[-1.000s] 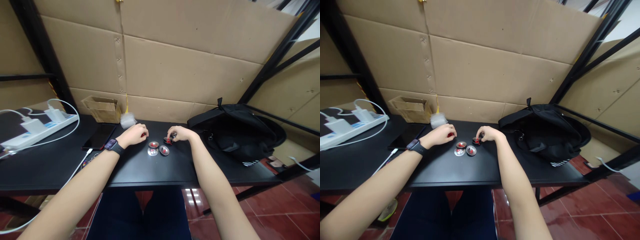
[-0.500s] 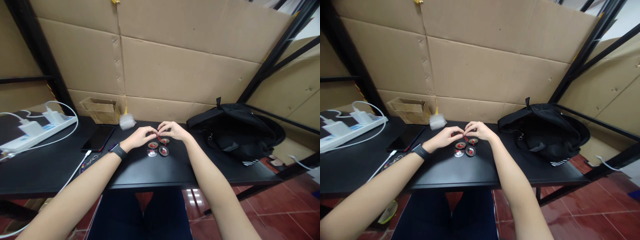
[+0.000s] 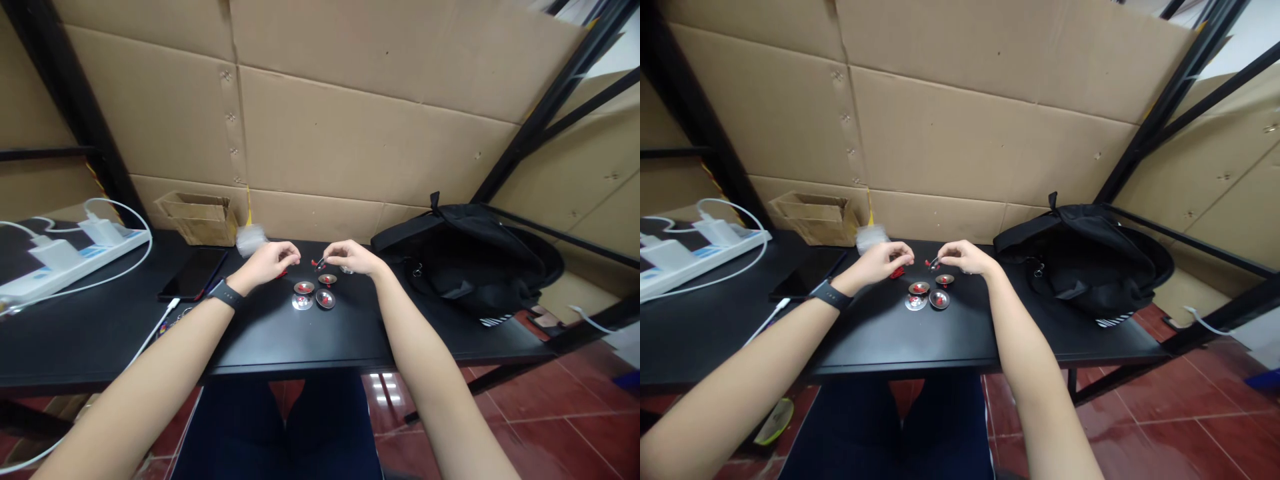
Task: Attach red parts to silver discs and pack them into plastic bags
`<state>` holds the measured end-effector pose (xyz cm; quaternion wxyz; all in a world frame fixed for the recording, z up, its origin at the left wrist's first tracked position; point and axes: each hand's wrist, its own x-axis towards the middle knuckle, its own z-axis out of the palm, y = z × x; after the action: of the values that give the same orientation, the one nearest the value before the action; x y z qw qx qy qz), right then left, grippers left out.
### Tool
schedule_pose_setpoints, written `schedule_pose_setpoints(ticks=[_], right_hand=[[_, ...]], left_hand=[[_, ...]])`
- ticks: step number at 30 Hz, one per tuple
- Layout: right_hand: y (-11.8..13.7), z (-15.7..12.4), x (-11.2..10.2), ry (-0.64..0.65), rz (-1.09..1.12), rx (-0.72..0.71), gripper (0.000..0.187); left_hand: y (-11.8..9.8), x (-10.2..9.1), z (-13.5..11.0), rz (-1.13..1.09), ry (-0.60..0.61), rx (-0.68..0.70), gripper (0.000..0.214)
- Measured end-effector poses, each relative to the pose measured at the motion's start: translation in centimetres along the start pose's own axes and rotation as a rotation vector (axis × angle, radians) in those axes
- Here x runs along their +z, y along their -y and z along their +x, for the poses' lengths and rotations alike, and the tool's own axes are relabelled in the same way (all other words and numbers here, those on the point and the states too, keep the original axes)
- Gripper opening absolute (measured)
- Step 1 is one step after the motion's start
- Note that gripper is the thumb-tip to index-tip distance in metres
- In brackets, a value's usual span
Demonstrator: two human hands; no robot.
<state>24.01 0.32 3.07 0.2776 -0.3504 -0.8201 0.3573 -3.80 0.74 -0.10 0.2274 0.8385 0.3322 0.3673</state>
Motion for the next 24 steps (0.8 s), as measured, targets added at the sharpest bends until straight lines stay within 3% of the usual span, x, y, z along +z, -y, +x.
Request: schedule_pose_setpoints(ticks=[4,10,15,20,24], right_hand=[[-0.9,-0.6,-0.9,-0.106,0.137,0.052,0.033],[-0.5,0.3,0.7,0.023,0.140,0.035,0.034],[-0.3,0.9,2.0,0.047,0.207,-0.012,0.033],[0.0,0.8,1.7,0.010,0.192,0.027,0.034],[-1.5,0.1,-0.6,-0.221,0.097,0.136,0.032]], left_hand=[[0.5,0.3,0.1,-0.073,0.017,-0.005,0.029],[-0.8,2.1,-0.2,-0.098,0.063,0.080,0.030],[-1.1,2.3,-0.2,-0.115,0.099,0.091,0.022],[-0.2,0.9,0.0,-0.002,0.026,0.095,0.023],[1.8,-1.5,-0.1,0.238,-0.023,0.043,0.019]])
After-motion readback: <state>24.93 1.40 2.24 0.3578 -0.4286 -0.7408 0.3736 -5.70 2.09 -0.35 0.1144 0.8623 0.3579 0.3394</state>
